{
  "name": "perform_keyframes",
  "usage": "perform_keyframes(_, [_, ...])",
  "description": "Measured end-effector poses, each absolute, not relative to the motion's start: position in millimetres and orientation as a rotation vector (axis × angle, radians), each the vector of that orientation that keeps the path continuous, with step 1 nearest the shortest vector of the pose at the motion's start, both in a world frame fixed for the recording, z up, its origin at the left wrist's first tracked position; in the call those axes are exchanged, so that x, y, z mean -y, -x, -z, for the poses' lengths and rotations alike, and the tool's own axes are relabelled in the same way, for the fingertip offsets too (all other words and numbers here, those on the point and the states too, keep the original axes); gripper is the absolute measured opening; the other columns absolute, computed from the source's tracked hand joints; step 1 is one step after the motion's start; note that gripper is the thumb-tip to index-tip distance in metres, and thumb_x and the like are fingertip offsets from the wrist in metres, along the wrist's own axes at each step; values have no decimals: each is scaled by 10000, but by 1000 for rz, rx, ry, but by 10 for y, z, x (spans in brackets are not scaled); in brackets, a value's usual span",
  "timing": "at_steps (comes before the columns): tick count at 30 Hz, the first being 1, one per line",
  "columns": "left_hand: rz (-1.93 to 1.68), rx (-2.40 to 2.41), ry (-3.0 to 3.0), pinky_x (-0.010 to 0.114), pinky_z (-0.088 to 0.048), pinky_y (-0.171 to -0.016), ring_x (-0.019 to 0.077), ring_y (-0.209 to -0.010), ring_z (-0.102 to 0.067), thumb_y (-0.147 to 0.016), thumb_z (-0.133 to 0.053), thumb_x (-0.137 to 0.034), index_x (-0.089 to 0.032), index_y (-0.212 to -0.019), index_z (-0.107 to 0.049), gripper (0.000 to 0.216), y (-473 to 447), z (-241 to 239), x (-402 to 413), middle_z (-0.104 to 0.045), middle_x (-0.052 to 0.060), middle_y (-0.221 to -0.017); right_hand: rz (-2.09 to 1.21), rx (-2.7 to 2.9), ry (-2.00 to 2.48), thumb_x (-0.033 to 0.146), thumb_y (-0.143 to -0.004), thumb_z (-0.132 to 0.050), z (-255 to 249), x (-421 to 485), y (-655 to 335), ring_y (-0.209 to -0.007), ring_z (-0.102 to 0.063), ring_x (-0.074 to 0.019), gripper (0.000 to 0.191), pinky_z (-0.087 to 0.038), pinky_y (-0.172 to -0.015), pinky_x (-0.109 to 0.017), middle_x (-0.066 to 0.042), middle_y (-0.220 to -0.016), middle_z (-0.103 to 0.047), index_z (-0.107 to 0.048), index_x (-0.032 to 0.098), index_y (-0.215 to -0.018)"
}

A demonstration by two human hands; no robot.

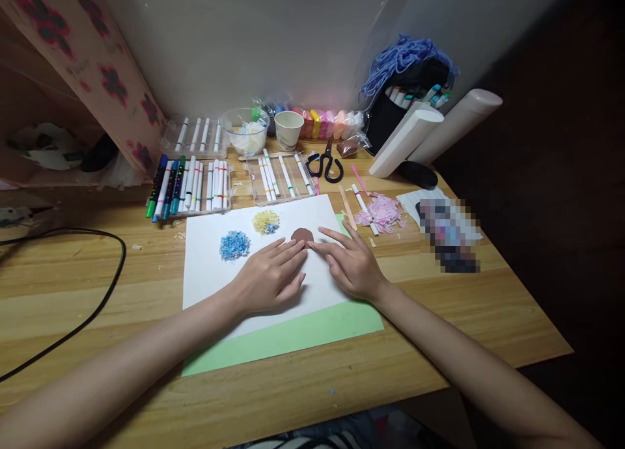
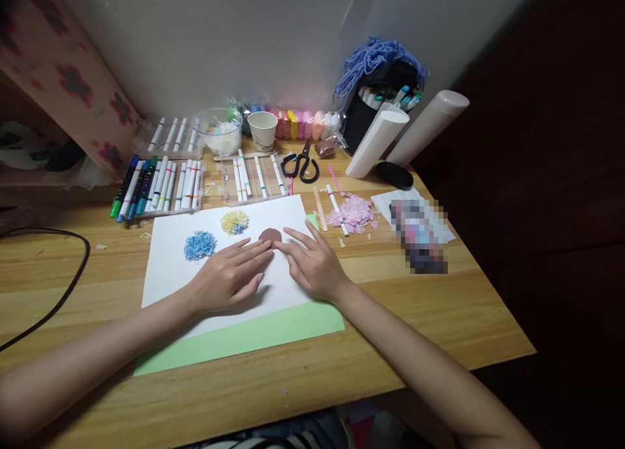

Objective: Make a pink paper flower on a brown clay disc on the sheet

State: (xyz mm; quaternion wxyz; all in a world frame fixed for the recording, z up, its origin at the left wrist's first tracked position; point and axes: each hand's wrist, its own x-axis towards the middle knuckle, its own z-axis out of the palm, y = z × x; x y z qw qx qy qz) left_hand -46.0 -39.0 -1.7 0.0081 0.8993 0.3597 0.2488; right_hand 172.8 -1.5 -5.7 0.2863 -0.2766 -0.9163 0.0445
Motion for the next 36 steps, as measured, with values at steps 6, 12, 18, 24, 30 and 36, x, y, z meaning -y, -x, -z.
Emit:
perform_keyframes(6, [-754, -1101, -2805, 426, -519, -967, 260, -1098, -637, -887, -451, -265, -84, -1149, -634, 367, 470, 37, 403, -667, 161, -1175, -159, 2458, 711, 110, -851, -434, 55, 13, -1733, -1170, -584, -204, 408, -232, -1166, -541, -38, -1041, -726, -559, 194, -1230])
perform_keyframes(12, [-692, -1132, -2728, 465, -405, -1077, 281, -1328, -425, -895, -435, -265, -65, -1334, -482, 485, 473, 13, 389, -482, 184, -1396, -213, 2484, 872, 159, -880, -426, 76, -10, -1726, -1244, -526, -225, 375, -164, -1179, -569, -63, -1149, -685, -549, 190, -1233])
perform_keyframes(18, [-482, -1229, -2645, 482, -334, -1118, 275, -1383, -336, -933, -396, -371, -72, -1418, -357, 571, 442, 3, 355, -366, 175, -1477, -208, 2489, 889, 159, -892, -403, 51, -6, -1722, -1278, -492, -228, 434, -175, -1177, -561, -45, -1168, -676, -488, 232, -1310])
perform_keyframes(24, [-421, -1324, -2600, 501, -283, -1139, 290, -1382, -333, -925, -400, -466, -73, -1450, -281, 667, 408, -4, 354, -379, 174, -1474, -228, 2540, 951, 264, -907, -425, 41, -11, -1723, -1401, -309, -237, 460, -178, -1175, -542, -55, -1383, -531, -395, 207, -1363])
perform_keyframes(30, [-682, -1294, -2720, 459, -344, -1117, 274, -1354, -388, -913, -433, -321, -47, -1394, -338, 562, 453, 16, 392, -457, 204, -1415, -316, 2575, 951, 334, -925, -431, 72, -42, -1700, -1414, -276, -257, 382, -180, -1156, -592, -81, -1361, -546, -452, 185, -1276])
perform_keyframes(36, [-703, -1278, -2698, 449, -425, -1056, 278, -1274, -493, -898, -426, -263, -68, -1342, -392, 486, 450, 0, 411, -537, 207, -1340, -427, 2582, 921, 456, -951, -360, 82, -72, -1716, -1436, -214, -261, 454, -173, -1153, -601, -79, -1428, -478, -391, 209, -1331])
